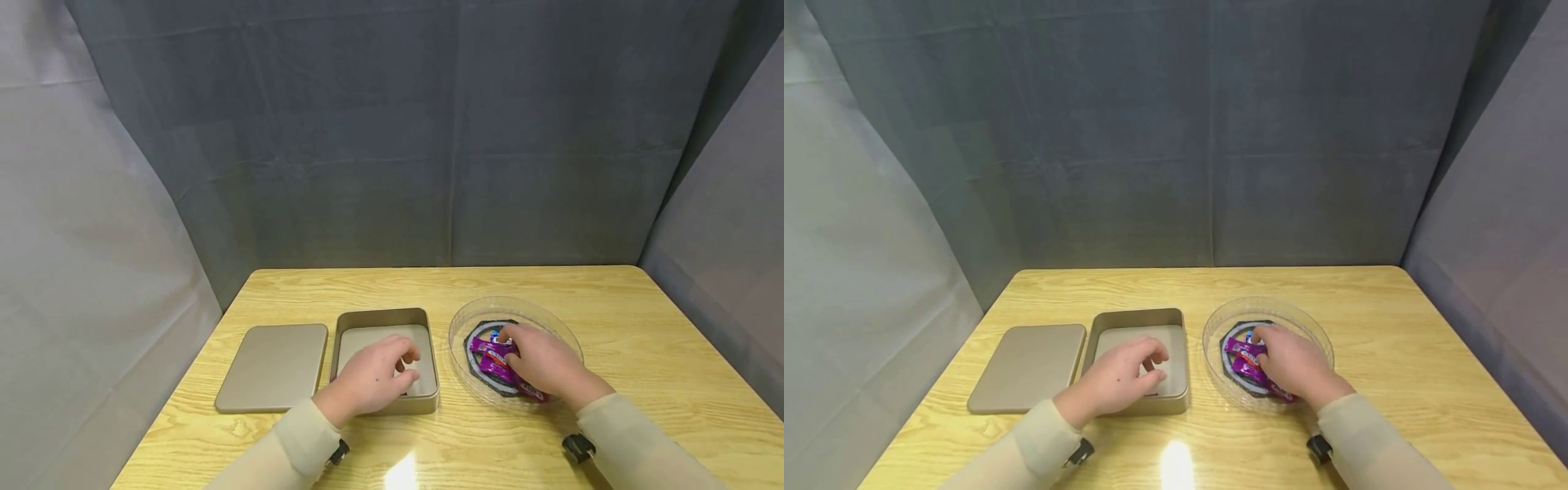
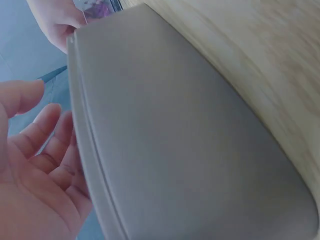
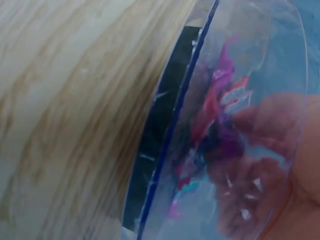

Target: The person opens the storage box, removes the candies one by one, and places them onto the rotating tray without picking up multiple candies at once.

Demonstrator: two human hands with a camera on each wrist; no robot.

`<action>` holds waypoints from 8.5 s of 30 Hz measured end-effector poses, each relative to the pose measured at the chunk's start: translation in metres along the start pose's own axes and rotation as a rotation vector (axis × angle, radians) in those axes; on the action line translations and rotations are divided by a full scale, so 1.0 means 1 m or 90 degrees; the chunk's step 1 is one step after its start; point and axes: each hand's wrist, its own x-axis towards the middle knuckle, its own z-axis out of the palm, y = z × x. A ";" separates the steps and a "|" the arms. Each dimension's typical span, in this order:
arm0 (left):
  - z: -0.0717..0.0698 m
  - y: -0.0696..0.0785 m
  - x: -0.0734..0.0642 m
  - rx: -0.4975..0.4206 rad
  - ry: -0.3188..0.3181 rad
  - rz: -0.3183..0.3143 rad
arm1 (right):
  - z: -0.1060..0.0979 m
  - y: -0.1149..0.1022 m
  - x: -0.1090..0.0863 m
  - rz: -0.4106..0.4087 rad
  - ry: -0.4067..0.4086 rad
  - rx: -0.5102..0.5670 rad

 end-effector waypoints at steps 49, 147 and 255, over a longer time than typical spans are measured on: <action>-0.002 -0.048 -0.030 0.179 -0.205 0.109 | -0.003 -0.038 -0.007 -0.120 0.068 0.069; -0.026 -0.007 -0.016 -0.027 0.038 0.021 | -0.027 -0.012 -0.004 -0.042 0.060 0.091; 0.006 0.022 0.000 -0.133 0.026 0.072 | -0.011 -0.039 -0.002 -0.071 -0.004 0.233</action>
